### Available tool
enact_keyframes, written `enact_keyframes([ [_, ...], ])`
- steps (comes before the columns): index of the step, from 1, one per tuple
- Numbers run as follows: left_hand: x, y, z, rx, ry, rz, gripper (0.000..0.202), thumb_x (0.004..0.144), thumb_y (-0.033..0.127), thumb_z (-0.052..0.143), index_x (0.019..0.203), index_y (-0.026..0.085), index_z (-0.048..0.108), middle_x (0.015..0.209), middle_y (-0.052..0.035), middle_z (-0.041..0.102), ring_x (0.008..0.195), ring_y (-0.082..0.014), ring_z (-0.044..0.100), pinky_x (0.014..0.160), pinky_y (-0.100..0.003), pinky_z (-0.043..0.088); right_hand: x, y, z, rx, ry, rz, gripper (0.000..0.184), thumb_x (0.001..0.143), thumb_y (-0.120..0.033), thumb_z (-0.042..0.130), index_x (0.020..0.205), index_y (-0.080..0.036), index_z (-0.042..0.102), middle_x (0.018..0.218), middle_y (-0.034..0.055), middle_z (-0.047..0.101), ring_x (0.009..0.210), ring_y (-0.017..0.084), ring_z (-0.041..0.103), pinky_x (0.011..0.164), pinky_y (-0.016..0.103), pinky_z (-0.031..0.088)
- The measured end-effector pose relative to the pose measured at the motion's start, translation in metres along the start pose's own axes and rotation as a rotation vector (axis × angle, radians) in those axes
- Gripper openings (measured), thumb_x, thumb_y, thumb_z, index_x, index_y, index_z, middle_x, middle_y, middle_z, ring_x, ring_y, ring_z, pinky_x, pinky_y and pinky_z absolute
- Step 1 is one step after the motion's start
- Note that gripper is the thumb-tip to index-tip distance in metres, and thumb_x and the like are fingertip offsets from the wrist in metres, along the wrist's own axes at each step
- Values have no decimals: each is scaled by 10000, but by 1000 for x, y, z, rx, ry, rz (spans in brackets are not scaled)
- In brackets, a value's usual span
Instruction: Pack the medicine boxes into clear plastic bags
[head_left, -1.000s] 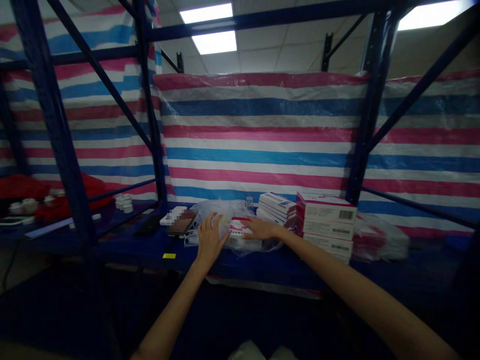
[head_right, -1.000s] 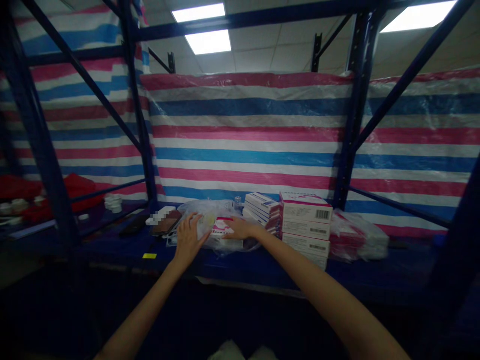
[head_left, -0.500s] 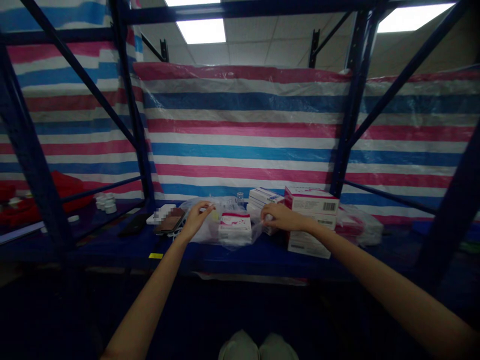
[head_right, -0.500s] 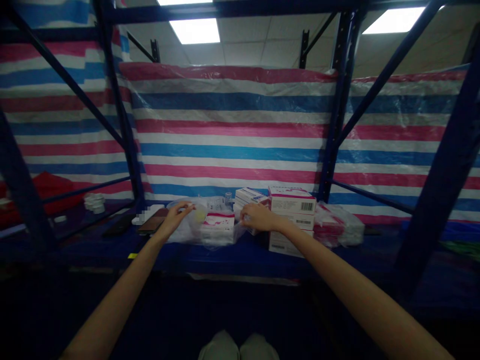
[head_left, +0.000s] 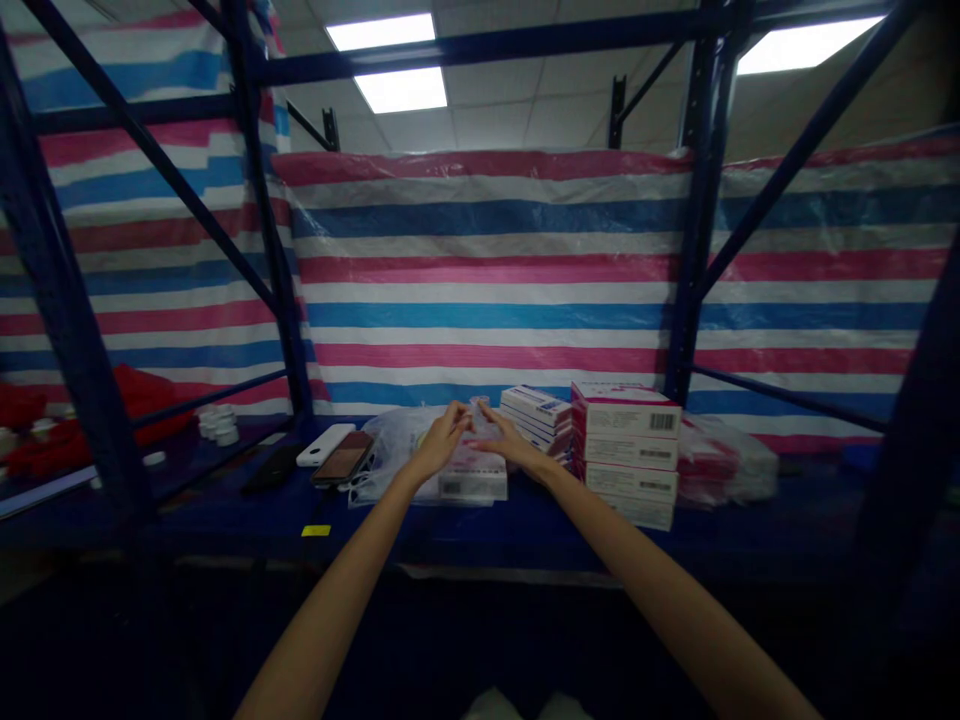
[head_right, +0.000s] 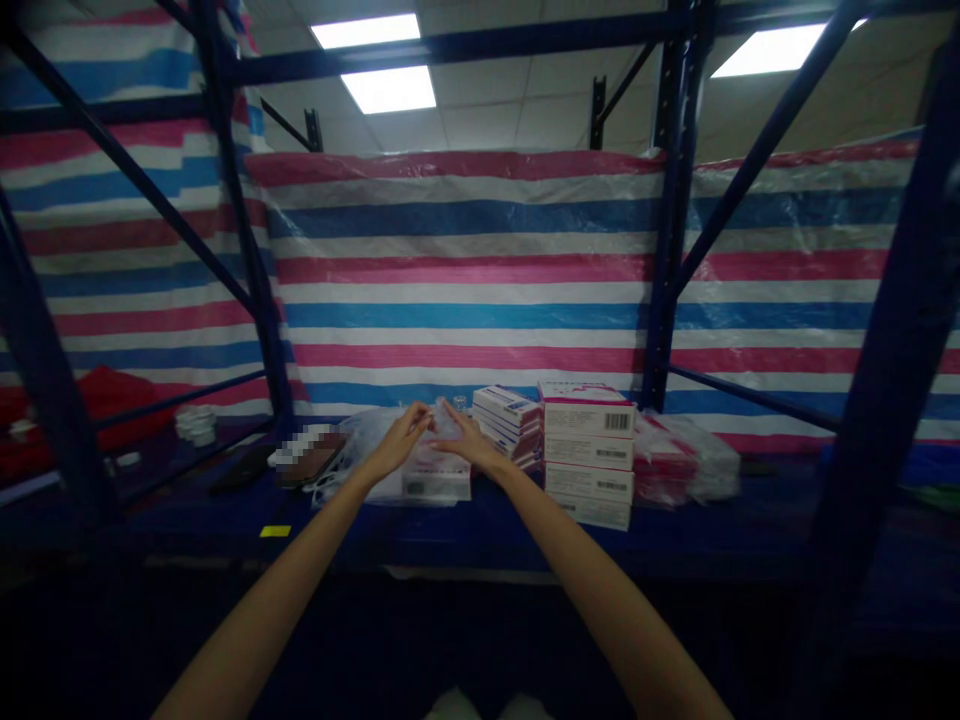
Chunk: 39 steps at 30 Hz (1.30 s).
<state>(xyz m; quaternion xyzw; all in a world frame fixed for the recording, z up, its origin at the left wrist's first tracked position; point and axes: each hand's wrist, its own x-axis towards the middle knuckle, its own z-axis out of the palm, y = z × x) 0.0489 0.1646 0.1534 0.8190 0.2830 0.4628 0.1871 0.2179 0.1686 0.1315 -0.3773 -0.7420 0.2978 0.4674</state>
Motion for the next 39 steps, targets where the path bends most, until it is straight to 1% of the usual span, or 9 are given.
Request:
enact_keyframes([
  [3, 9, 1, 11, 145, 1, 45, 215, 857, 332, 413, 922, 169, 536, 889, -35, 589, 866, -165, 536, 823, -326, 396, 12, 14, 15, -103, 4, 19, 693, 597, -346, 698, 1223, -175, 455, 1276, 114, 455, 1189, 253, 385, 1015, 437, 259],
  [8, 20, -4, 15, 343, 68, 25, 150, 794, 318, 532, 861, 210, 611, 989, -27, 572, 1005, -202, 474, 931, -414, 309, 22, 25, 27, -27, -3, 48, 398, 794, -367, 480, 1153, -197, 504, 1141, 77, 554, 1076, 217, 481, 936, 422, 360],
  [12, 20, -20, 15, 69, 3, -42, 226, 791, 315, 530, 977, 189, 549, 1027, -56, 562, 1008, -177, 508, 907, -359, 379, 23, 26, 26, 26, 19, 57, 356, 829, -373, 400, 1076, -172, 560, 1049, 85, 601, 1029, 222, 507, 927, 428, 367],
  [17, 7, -44, 20, -105, 27, -163, 634, 675, 315, 649, 1219, 183, 353, 1146, -90, 518, 1057, -182, 498, 882, -330, 412, 21, 27, 21, 100, 62, 55, 428, 845, -402, 319, 1125, -170, 545, 1120, 89, 583, 1071, 221, 500, 939, 398, 368],
  [20, 4, -54, 17, -121, -73, -225, 354, 663, 275, 625, 983, 140, 556, 923, -60, 613, 890, -192, 562, 831, -345, 429, 17, 28, 17, 113, 54, 53, 463, 856, -419, 279, 1129, -153, 543, 1146, 94, 572, 1069, 218, 508, 930, 373, 378],
  [23, 5, -58, 12, -171, -147, -247, 117, 696, 233, 535, 703, 141, 608, 713, -30, 620, 740, -173, 572, 778, -335, 443, 11, 26, 10, 100, -25, 48, 422, 846, -437, 334, 980, -150, 613, 1023, 82, 629, 961, 215, 562, 888, 357, 405],
  [26, 6, -61, 8, -225, -147, -256, 149, 715, 230, 486, 650, 158, 600, 694, -22, 628, 733, -160, 575, 772, -316, 450, 4, 18, 1, -154, -106, -39, 348, 862, -400, 363, 913, -188, 633, 976, 52, 644, 938, 202, 562, 878, 334, 395],
  [32, 4, -73, 11, -279, -133, -320, 320, 785, 355, 423, 702, 129, 634, 690, -54, 657, 676, -166, 590, 686, -321, 475, -9, 1, -4, -1040, -83, -212, 316, 865, -186, 367, 1118, -221, 553, 986, 90, 603, 949, 223, 529, 834, 341, 358],
  [39, 9, -76, 19, -291, -158, -291, 272, 645, 343, 609, 771, 110, 668, 655, -51, 667, 637, -170, 597, 623, -285, 472, -15, -5, 8, -1234, -90, -267, 321, 885, -191, 333, 1169, -226, 479, 991, 101, 550, 901, 224, 503, 767, 339, 364],
])
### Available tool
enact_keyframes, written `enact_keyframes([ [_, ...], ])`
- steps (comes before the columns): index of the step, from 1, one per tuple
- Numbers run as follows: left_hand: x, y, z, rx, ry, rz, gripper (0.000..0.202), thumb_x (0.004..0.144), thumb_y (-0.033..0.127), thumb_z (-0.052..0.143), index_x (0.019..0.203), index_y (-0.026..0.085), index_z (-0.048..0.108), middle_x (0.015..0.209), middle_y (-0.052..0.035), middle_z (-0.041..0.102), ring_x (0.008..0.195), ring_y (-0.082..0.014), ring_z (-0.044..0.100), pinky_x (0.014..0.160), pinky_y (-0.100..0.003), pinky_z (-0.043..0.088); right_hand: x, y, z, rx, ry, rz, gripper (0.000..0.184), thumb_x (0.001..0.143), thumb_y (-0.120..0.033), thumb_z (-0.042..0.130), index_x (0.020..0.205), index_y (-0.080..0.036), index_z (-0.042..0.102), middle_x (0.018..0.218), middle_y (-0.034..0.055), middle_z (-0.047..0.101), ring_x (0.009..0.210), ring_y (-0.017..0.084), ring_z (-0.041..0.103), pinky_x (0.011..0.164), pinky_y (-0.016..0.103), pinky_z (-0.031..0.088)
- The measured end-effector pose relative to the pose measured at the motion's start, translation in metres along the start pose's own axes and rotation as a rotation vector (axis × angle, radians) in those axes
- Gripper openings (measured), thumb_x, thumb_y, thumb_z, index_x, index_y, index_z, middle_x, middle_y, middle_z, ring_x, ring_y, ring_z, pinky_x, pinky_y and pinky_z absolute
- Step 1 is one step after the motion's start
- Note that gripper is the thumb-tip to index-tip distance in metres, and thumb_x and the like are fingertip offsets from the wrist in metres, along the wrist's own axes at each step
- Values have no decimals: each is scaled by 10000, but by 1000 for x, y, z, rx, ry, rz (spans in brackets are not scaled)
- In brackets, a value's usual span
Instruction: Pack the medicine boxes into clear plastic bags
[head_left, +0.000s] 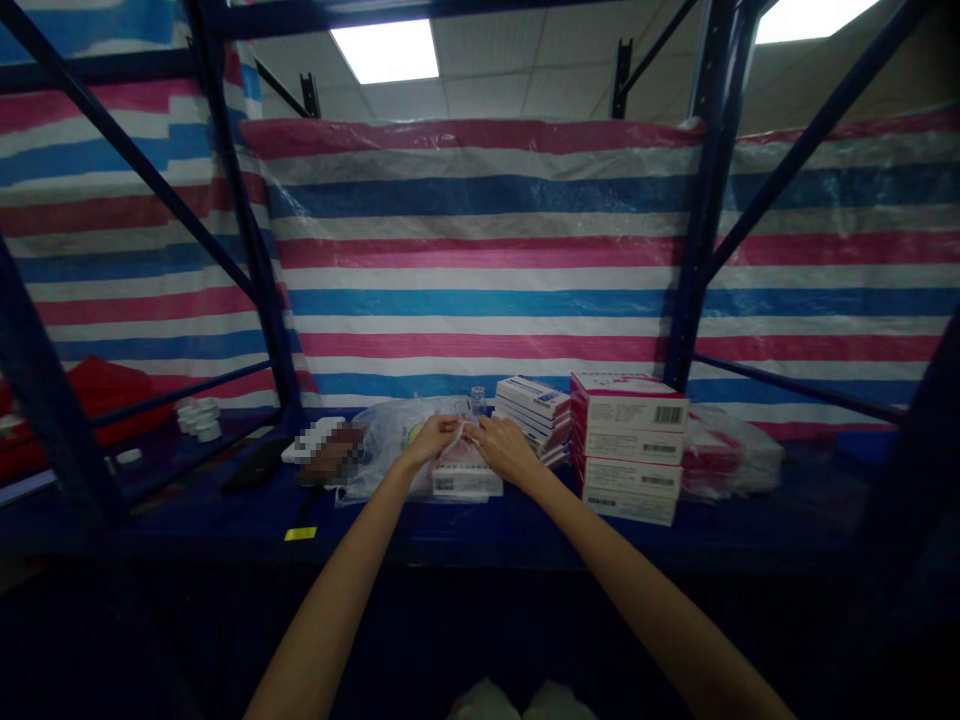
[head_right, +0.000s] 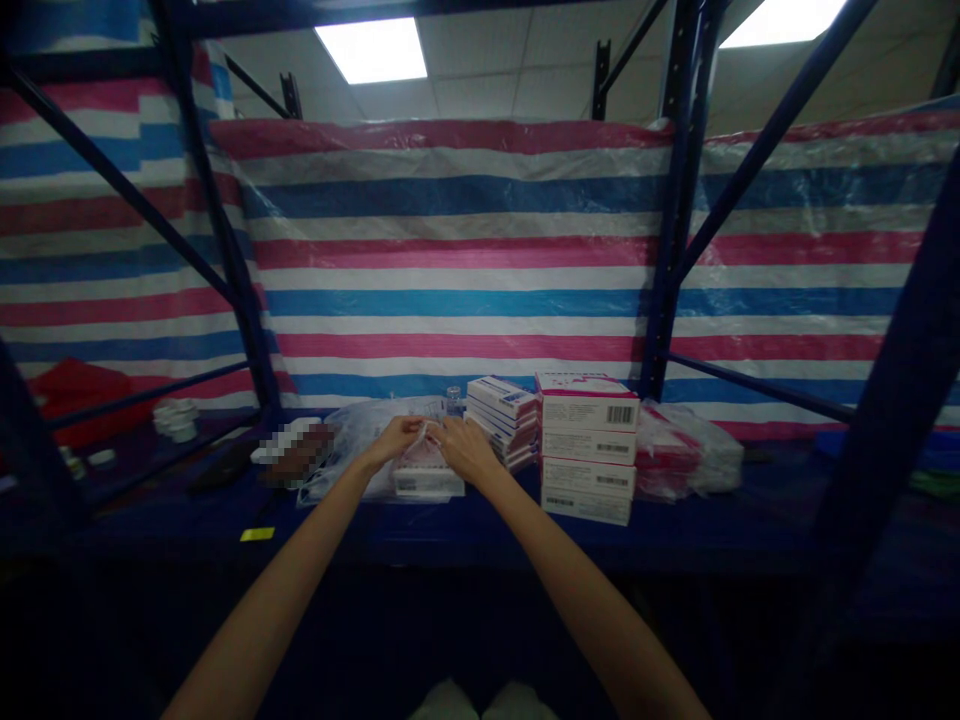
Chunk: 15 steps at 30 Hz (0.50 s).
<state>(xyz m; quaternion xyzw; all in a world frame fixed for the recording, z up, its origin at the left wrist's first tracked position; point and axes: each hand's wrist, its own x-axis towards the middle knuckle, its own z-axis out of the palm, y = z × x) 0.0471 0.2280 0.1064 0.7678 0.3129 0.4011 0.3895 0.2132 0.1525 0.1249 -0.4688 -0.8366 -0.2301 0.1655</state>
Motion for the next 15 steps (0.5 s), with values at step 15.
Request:
enact_keyframes([
  [15, -45, -22, -14, 406, 633, -50, 188, 739, 287, 494, 674, 159, 614, 1003, -79, 488, 1029, -246, 410, 942, -436, 299, -75, 12, 15, 216, 156, 188, 239, 883, -281, 418, 977, -316, 635, 1181, -5, 533, 1105, 198, 405, 911, 387, 256],
])
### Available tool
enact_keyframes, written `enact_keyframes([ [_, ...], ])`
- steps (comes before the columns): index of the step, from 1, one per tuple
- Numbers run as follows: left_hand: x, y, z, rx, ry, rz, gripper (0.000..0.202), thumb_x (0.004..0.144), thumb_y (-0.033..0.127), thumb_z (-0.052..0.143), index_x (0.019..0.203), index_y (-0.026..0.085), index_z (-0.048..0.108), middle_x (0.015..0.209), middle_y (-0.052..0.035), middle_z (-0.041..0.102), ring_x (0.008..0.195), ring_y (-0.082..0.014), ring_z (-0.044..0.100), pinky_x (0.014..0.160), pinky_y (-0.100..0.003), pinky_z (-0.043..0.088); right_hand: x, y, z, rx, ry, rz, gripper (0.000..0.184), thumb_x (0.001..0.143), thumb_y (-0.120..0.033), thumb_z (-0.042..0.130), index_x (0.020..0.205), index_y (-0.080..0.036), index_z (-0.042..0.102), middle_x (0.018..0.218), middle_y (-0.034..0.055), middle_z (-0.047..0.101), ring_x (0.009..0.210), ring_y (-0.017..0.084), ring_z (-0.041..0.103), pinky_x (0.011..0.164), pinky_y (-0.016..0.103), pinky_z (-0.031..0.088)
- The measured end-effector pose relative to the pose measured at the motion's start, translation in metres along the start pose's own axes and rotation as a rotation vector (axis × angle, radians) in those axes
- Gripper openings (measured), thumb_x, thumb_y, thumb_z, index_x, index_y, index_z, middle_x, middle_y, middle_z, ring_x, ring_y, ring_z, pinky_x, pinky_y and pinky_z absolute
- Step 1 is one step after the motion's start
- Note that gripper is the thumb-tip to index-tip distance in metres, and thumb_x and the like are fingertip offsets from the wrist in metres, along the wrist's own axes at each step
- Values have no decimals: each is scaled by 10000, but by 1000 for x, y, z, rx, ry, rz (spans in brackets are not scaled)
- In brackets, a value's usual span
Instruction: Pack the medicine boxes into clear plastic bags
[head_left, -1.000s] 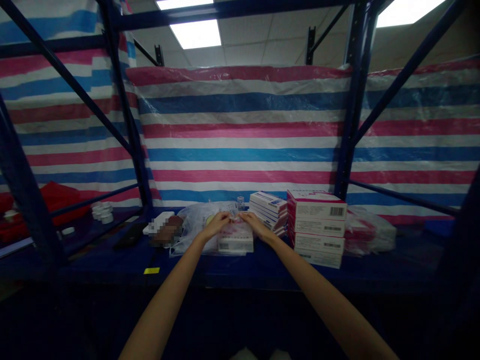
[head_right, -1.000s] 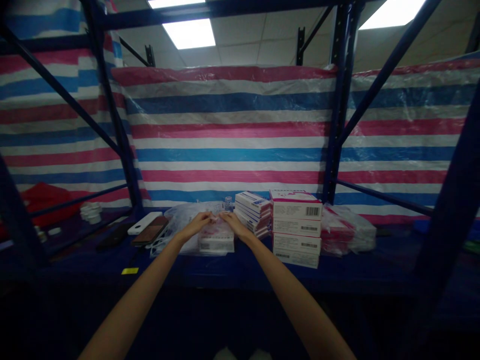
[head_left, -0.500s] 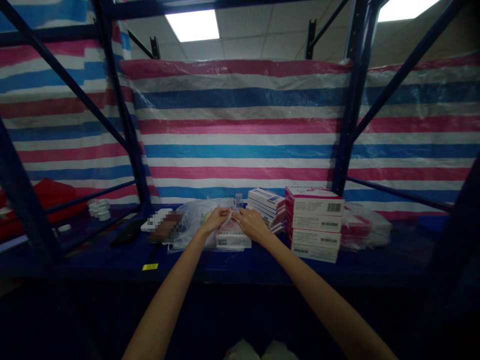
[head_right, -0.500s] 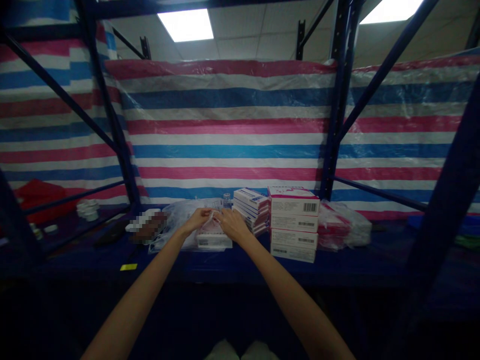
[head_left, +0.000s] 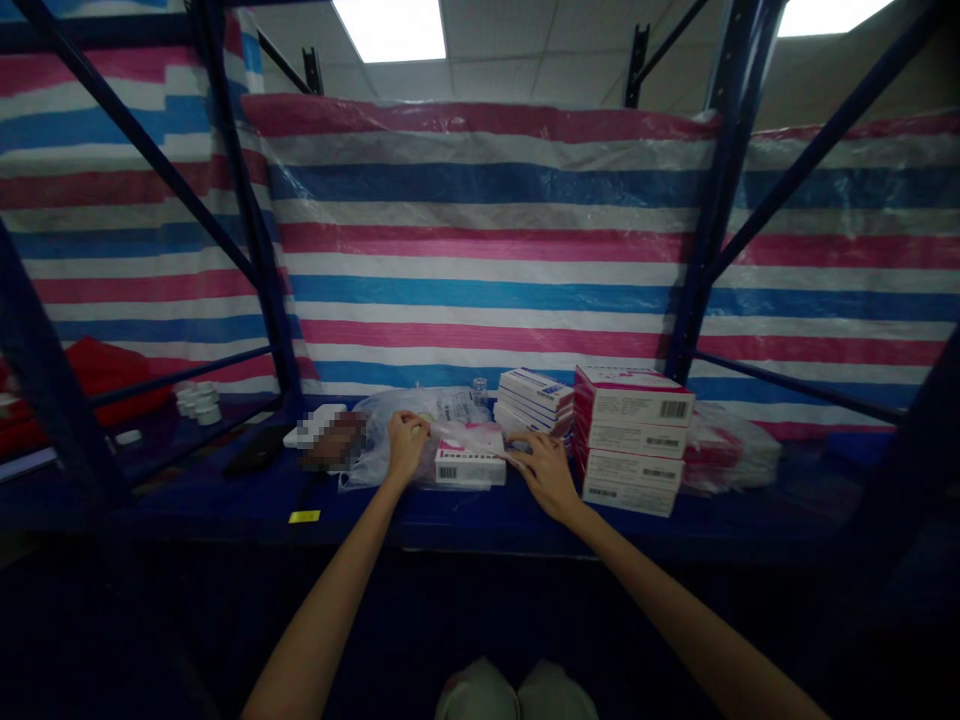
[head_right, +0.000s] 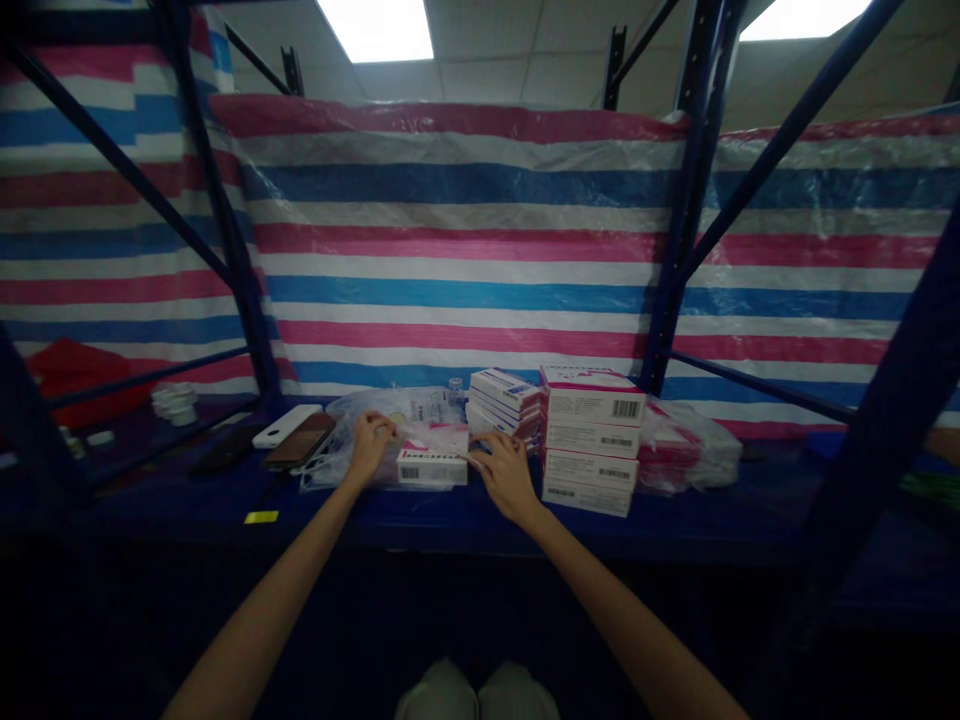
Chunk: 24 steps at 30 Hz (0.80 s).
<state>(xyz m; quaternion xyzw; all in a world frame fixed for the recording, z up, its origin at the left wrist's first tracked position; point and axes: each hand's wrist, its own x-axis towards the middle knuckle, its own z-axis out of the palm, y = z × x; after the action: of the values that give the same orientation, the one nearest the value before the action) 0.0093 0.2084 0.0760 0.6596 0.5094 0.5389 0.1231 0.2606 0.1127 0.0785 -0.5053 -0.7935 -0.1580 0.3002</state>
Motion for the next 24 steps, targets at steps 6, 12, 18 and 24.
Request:
enact_keyframes([
  [6, -17, -2, -7, 564, -181, 27, 253, 817, 337, 424, 835, 221, 648, 1059, -81, 508, 1033, -275, 410, 866, -463, 314, -22, 1, -7, -218, 80, -127, 326, 809, -181, 531, 1082, -352, 581, 1194, -21, 546, 1111, 220, 417, 978, 460, 153],
  [12, -27, 9, -19, 603, -14, 129, 332, 872, 364, 338, 1063, 199, 554, 1175, -109, 502, 1122, -276, 408, 984, -493, 218, -16, -8, -36, -200, 28, -147, 178, 826, -346, 513, 943, -334, 647, 1236, -11, 508, 1134, 233, 411, 990, 478, 187],
  [18, -28, 48, -22, 372, -320, 512, 538, 860, 460, 360, 1333, 218, 274, 1396, -76, 346, 1304, -207, 251, 1058, -395, 190, 55, -23, -56, 19, -271, -230, 968, 622, -625, 602, 1393, -207, 194, 1413, 122, 270, 1270, 283, 269, 995, 447, 275],
  [24, -58, 57, -29, 479, -406, 473, 343, 878, 366, 363, 1142, 207, 512, 1160, -85, 573, 1092, -231, 489, 939, -399, 333, 117, -24, 8, 6, -935, -55, 1303, 233, -482, 790, 1375, -163, 248, 1360, 176, 346, 1189, 345, 393, 933, 413, 376],
])
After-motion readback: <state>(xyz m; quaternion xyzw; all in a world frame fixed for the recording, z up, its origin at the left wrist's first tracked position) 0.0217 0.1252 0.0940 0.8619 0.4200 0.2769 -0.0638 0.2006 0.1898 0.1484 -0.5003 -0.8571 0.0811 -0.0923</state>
